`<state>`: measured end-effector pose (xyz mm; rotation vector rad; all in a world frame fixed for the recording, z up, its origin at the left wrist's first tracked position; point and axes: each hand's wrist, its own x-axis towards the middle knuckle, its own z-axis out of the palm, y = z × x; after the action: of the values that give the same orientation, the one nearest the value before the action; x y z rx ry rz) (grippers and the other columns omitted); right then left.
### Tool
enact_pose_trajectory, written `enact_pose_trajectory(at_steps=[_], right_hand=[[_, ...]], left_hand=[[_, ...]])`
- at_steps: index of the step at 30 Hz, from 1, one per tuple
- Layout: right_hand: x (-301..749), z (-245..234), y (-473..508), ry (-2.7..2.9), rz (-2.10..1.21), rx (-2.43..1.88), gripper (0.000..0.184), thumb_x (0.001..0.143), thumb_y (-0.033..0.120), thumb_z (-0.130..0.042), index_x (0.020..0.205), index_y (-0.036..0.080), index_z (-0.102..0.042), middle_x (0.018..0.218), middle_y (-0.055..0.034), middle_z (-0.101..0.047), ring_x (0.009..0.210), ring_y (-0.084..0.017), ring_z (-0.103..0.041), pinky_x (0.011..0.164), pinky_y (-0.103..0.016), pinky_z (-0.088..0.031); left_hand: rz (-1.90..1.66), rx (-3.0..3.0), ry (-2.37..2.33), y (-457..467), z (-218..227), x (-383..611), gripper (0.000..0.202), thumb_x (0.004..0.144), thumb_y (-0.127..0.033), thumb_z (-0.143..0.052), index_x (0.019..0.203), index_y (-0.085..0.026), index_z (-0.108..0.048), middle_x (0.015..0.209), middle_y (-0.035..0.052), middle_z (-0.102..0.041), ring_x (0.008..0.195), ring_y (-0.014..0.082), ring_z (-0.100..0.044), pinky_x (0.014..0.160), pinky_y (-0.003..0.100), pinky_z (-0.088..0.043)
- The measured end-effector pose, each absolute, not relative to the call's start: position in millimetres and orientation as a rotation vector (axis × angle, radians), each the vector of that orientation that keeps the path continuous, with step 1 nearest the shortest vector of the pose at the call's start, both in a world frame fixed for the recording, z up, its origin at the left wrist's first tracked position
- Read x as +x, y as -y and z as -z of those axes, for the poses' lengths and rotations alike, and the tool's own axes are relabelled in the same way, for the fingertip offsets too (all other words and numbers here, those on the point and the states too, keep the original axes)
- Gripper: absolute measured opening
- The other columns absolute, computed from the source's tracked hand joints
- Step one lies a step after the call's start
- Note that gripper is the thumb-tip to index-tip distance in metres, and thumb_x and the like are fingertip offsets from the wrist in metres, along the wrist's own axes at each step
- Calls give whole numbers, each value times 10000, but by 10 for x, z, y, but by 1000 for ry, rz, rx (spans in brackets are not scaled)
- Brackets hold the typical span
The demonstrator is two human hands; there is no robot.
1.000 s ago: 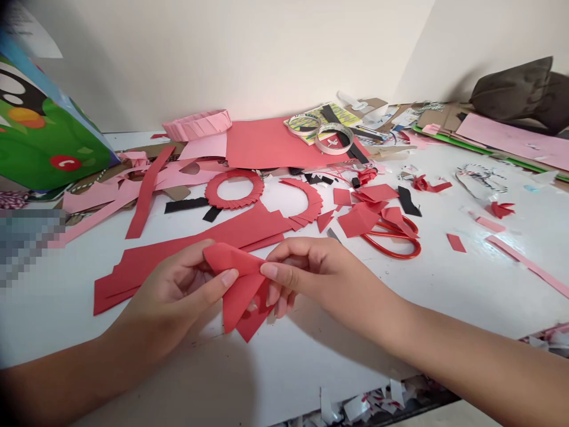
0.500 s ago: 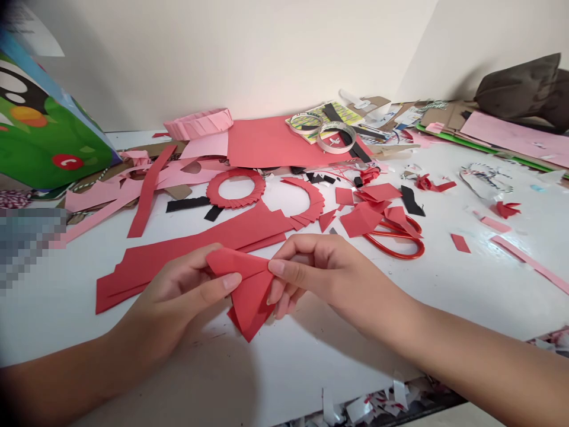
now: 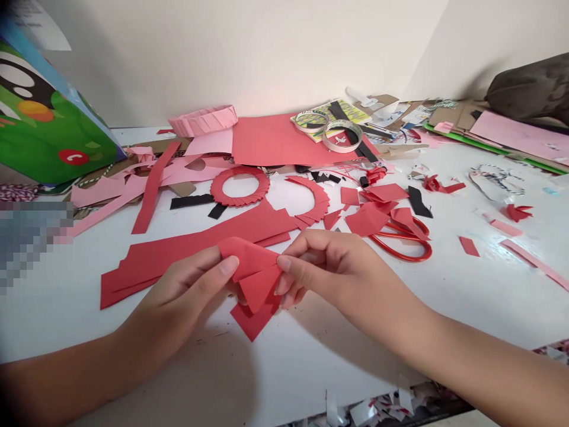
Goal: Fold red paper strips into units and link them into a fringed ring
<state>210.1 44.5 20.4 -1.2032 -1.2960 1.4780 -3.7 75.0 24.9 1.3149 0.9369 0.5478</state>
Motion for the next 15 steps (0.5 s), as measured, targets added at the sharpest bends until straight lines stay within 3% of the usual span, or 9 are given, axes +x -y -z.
enact_pose_trajectory(at_steps=[4, 11, 15], right_hand=[[2091, -215, -435, 1312, -1440, -1221, 194, 884, 368, -794, 750, 234, -751, 687, 23, -783, 632, -118, -750, 635, -189, -597], [2061, -225, -447, 1278, -1522, -1158, 107, 921, 359, -755, 886, 267, -797, 715, 34, -801, 656, -119, -767, 650, -189, -608], [2054, -223, -462, 1288, -1612, -1166, 88, 896, 347, -782, 933, 274, -814, 727, 29, -811, 665, -140, -777, 666, -219, -612]], left_hand=[[-518, 1323, -862, -749, -243, -33, 145, 960, -360, -629, 983, -244, -714, 887, 7, -727, 844, 201, -658, 768, 298, -519], [-547, 1262, -887, -749, -150, -52, 183, 964, -427, -632, 954, -263, -712, 896, -1, -739, 864, 207, -672, 795, 323, -541], [-549, 1320, -830, -729, -135, -52, 172, 994, -377, -597, 973, -282, -739, 919, -7, -753, 879, 202, -687, 814, 321, -544]])
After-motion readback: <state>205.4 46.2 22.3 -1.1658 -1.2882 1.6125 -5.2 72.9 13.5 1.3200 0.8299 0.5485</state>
